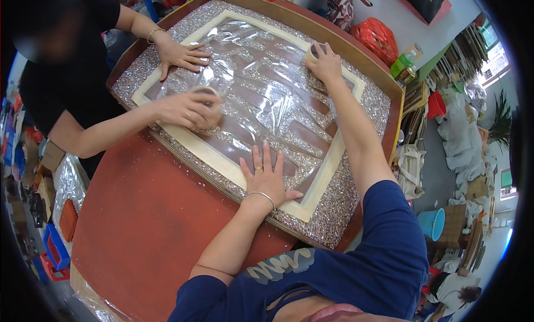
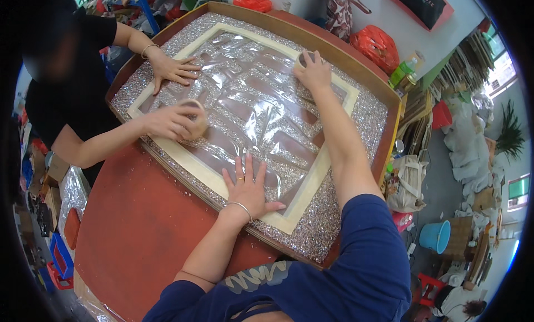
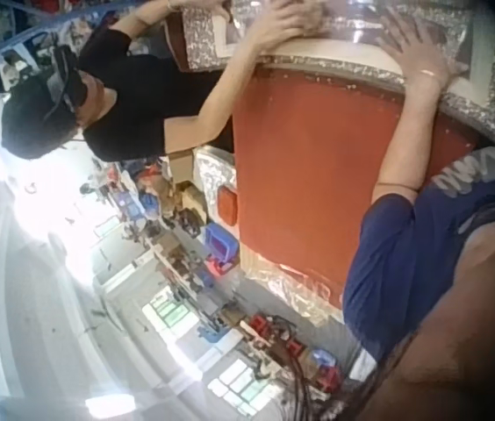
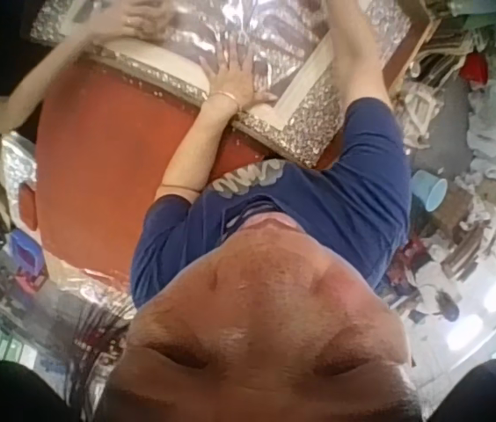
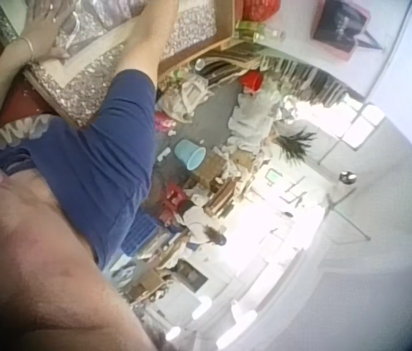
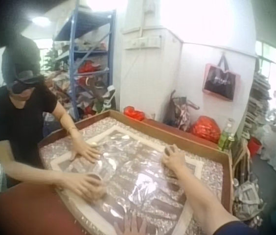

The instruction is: The recorder and a collaborator prepare shoe upper components by applying adhesive and placing them into a glitter-filled frame for finishing.

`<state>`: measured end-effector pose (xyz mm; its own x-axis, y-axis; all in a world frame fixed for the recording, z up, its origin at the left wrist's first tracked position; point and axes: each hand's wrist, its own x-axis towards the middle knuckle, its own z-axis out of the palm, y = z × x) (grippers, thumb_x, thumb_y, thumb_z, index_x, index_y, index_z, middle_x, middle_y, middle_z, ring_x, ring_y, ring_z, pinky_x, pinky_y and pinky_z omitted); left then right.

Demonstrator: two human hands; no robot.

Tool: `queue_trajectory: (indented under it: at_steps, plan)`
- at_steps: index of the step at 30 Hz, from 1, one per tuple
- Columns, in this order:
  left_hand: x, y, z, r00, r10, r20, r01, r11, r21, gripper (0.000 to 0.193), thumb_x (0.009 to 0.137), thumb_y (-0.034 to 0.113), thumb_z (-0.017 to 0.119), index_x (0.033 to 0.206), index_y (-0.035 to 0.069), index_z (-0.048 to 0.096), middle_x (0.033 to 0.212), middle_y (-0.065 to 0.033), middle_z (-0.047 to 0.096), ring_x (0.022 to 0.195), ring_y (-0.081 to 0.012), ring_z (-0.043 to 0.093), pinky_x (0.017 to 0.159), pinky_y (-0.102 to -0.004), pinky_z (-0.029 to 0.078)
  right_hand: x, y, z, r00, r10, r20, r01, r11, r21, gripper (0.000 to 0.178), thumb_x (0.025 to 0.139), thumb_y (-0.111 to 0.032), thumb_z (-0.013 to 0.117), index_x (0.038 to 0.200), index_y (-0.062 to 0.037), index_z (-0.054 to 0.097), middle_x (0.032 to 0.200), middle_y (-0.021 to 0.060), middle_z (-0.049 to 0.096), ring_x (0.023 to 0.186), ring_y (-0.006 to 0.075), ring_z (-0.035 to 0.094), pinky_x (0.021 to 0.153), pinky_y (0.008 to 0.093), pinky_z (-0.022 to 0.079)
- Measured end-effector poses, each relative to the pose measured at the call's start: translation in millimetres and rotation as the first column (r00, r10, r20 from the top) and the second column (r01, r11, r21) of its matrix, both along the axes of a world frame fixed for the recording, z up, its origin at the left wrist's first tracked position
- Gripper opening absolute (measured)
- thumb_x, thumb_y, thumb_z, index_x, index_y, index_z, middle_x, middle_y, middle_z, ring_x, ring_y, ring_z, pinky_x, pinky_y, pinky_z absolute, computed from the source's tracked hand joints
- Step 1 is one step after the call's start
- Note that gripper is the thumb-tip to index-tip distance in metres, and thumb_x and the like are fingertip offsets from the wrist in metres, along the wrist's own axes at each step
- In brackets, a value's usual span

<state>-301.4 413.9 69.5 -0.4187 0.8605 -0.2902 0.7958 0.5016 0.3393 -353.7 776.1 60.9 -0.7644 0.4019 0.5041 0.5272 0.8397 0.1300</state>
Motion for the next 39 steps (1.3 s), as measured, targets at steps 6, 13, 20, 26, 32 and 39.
queue_trajectory:
  at_steps: [6, 13, 20, 26, 32, 39]
  plan:
    - [2, -3, -1, 1.000, -0.018, 0.014, 0.018, 1.000, -0.022, 0.116, 0.064, 0.074, 0.062, 0.149, 0.008, 0.019, 0.153, -0.0264, 0.003, 0.141, -0.0457, -0.007, 0.104, -0.0695, -0.002, -52, 2, -19, 0.992, 0.034, -0.121, -0.051, 0.989, -0.138, 0.052, 0.077, -0.050, 0.062, 0.122, -0.0244, 0.057, 0.134, 0.0121, 0.049, 0.109, 0.0404, 0.053, 0.086, 0.0474, 0.049]
    - [-3, 1, -1, 1.000, -0.005, 0.027, 0.005, 1.000, 0.002, 0.116, 0.063, 0.074, 0.063, 0.149, 0.009, 0.019, 0.154, -0.0255, -0.001, 0.141, -0.0458, -0.008, 0.104, -0.0699, -0.002, -91, -19, -16, 0.976, 0.179, -0.121, -0.196, 0.968, -0.157, 0.063, 0.073, -0.050, 0.066, 0.129, -0.0248, 0.052, 0.136, 0.0115, 0.048, 0.105, 0.0406, 0.055, 0.091, 0.0463, 0.047]
    - [-4, -1, 3, 0.998, 0.016, 0.054, -0.015, 1.000, -0.022, 0.110, 0.065, 0.070, 0.066, 0.148, 0.011, 0.023, 0.155, -0.0235, -0.001, 0.142, -0.0435, -0.007, 0.105, -0.0678, -0.003, -100, -85, -25, 0.917, 0.369, -0.152, -0.384, 0.920, -0.082, 0.063, 0.072, -0.049, 0.067, 0.128, -0.0262, 0.053, 0.134, 0.0109, 0.049, 0.102, 0.0385, 0.056, 0.086, 0.0465, 0.049]
    - [-6, 1, 6, 0.996, -0.003, 0.089, 0.009, 0.998, -0.064, 0.114, 0.065, 0.071, 0.065, 0.149, 0.009, 0.020, 0.154, -0.0252, -0.002, 0.141, -0.0452, -0.010, 0.105, -0.0689, -0.001, -105, -115, -25, 0.917, 0.384, -0.112, -0.399, 0.892, -0.213, 0.061, 0.072, -0.049, 0.068, 0.128, -0.0262, 0.054, 0.135, 0.0099, 0.048, 0.103, 0.0401, 0.056, 0.087, 0.0460, 0.048]
    - [-1, 4, 3, 0.998, -0.009, 0.067, 0.009, 1.000, -0.010, 0.113, 0.065, 0.070, 0.066, 0.149, 0.010, 0.021, 0.154, -0.0247, -0.002, 0.141, -0.0441, -0.009, 0.105, -0.0685, -0.002, -92, -89, -19, 0.987, 0.118, -0.113, -0.135, 0.978, -0.157, 0.064, 0.070, -0.046, 0.070, 0.128, -0.0241, 0.054, 0.133, 0.0122, 0.050, 0.102, 0.0415, 0.056, 0.092, 0.0468, 0.047]
    - [-1, 3, 6, 0.997, -0.006, 0.081, 0.005, 1.000, 0.018, 0.113, 0.065, 0.070, 0.067, 0.149, 0.010, 0.020, 0.154, -0.0249, -0.001, 0.141, -0.0441, -0.008, 0.105, -0.0681, -0.002, -15, -74, 7, 0.973, 0.227, -0.048, -0.232, 0.943, -0.240, 0.070, 0.066, -0.032, 0.077, 0.130, -0.0152, 0.052, 0.134, 0.0157, 0.047, 0.107, 0.0394, 0.054, 0.091, 0.0458, 0.047]
